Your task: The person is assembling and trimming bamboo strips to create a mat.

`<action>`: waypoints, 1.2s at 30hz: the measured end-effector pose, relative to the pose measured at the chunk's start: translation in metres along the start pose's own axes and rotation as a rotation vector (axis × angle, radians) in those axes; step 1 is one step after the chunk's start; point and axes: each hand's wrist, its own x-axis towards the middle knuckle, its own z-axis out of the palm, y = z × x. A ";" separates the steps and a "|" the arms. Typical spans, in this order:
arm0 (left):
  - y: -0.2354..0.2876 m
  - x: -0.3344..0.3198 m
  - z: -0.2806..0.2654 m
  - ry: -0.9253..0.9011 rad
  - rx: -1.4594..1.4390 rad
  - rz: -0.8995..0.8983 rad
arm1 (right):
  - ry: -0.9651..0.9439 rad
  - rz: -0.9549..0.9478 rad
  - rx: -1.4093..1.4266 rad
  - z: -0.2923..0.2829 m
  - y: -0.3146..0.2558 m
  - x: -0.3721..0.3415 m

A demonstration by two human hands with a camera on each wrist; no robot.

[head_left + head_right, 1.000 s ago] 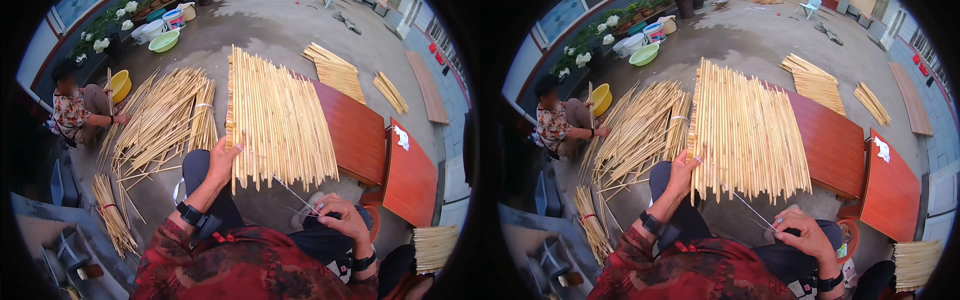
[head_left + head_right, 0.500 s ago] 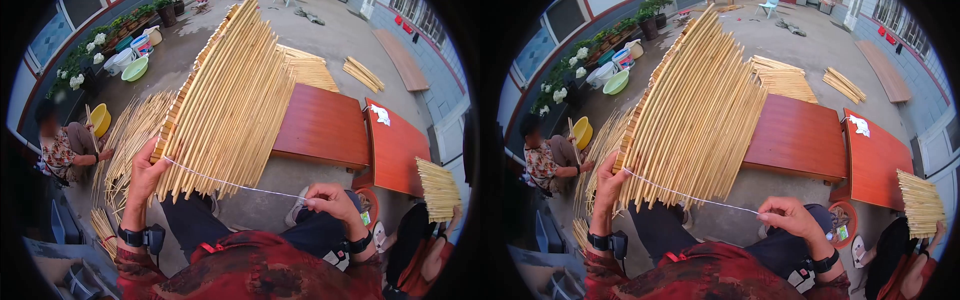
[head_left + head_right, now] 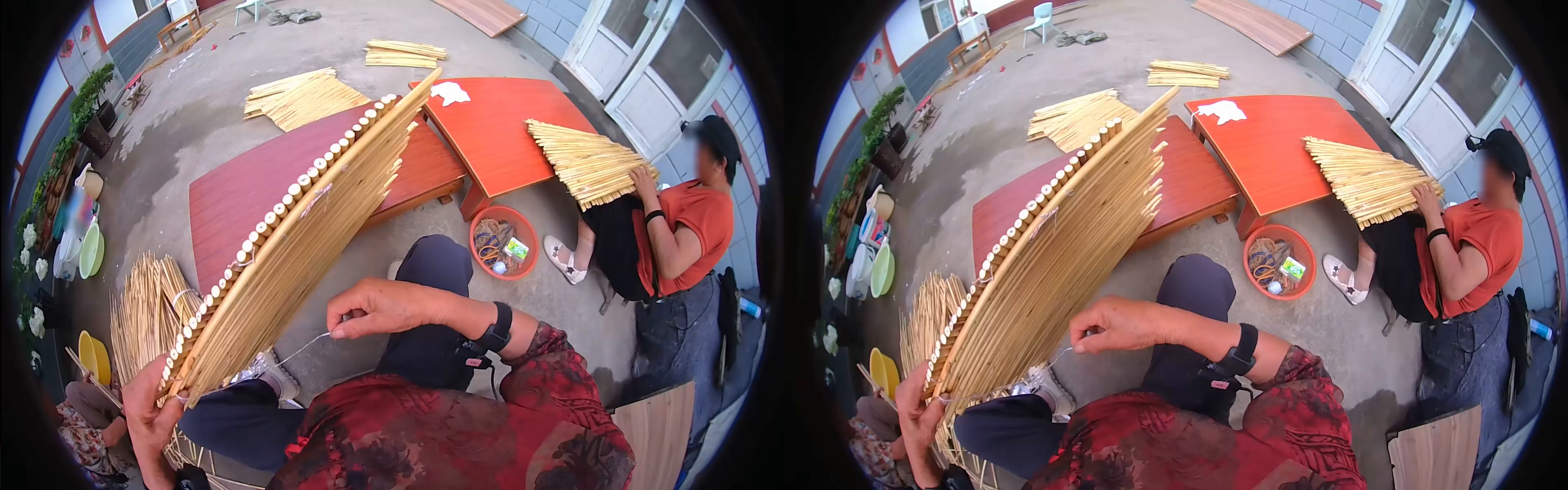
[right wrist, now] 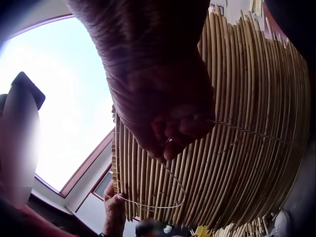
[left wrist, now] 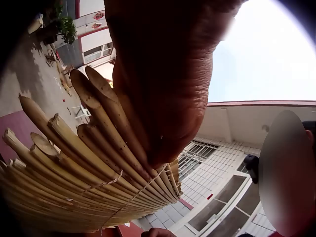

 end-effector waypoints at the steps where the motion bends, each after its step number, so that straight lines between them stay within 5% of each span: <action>1: 0.004 -0.001 -0.002 -0.061 0.071 0.056 | 0.004 0.006 0.003 0.002 0.001 -0.004; 13: -0.030 0.050 0.028 -0.185 0.108 0.119 | 0.027 0.053 -0.066 -0.002 -0.007 -0.020; 20: -0.084 0.077 0.047 -0.173 0.012 -0.004 | 0.415 0.392 0.033 -0.058 -0.008 -0.082; 27: -0.090 0.071 0.044 -0.120 0.226 -0.021 | 0.677 0.517 -0.051 -0.091 -0.003 -0.160; 36: -0.111 0.055 0.056 -0.064 0.057 -0.098 | 0.964 0.706 -0.374 -0.126 -0.013 -0.240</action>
